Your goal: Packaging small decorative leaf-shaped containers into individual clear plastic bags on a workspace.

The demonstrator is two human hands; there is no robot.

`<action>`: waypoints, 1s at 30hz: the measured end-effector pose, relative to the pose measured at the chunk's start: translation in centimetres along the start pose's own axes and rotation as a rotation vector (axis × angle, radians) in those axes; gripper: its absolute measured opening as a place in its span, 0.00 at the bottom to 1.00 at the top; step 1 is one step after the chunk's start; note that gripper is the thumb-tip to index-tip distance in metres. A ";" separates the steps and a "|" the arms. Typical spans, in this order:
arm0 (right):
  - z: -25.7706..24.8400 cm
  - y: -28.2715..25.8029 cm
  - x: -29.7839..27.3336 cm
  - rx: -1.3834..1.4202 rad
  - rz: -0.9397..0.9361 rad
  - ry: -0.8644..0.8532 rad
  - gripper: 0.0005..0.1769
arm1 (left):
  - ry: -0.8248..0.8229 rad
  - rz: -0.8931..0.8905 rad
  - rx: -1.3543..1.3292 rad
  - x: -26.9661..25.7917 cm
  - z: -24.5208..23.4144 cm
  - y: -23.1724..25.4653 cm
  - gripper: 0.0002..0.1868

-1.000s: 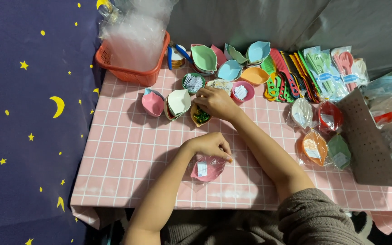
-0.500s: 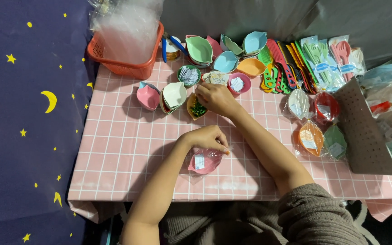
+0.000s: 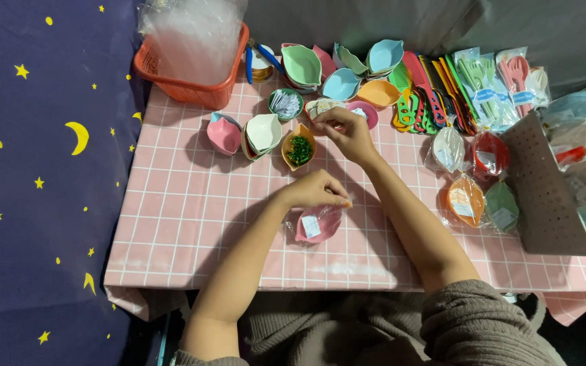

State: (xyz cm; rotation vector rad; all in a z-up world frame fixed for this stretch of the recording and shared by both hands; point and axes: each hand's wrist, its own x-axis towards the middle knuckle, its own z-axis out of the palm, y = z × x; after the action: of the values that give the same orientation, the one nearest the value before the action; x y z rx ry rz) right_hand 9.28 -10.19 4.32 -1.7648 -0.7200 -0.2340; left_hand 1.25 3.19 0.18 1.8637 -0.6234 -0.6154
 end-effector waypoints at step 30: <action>-3.6 -1.1 -10.3 0.450 0.547 0.205 0.07 | 0.802 0.180 -0.552 3.7 3.9 -3.1 0.12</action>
State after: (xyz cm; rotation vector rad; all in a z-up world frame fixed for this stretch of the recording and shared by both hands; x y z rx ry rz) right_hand 1.17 -16.98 1.20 -1.4127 -0.1084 0.1140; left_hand 1.79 -0.87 -4.51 1.3445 -0.0633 0.1062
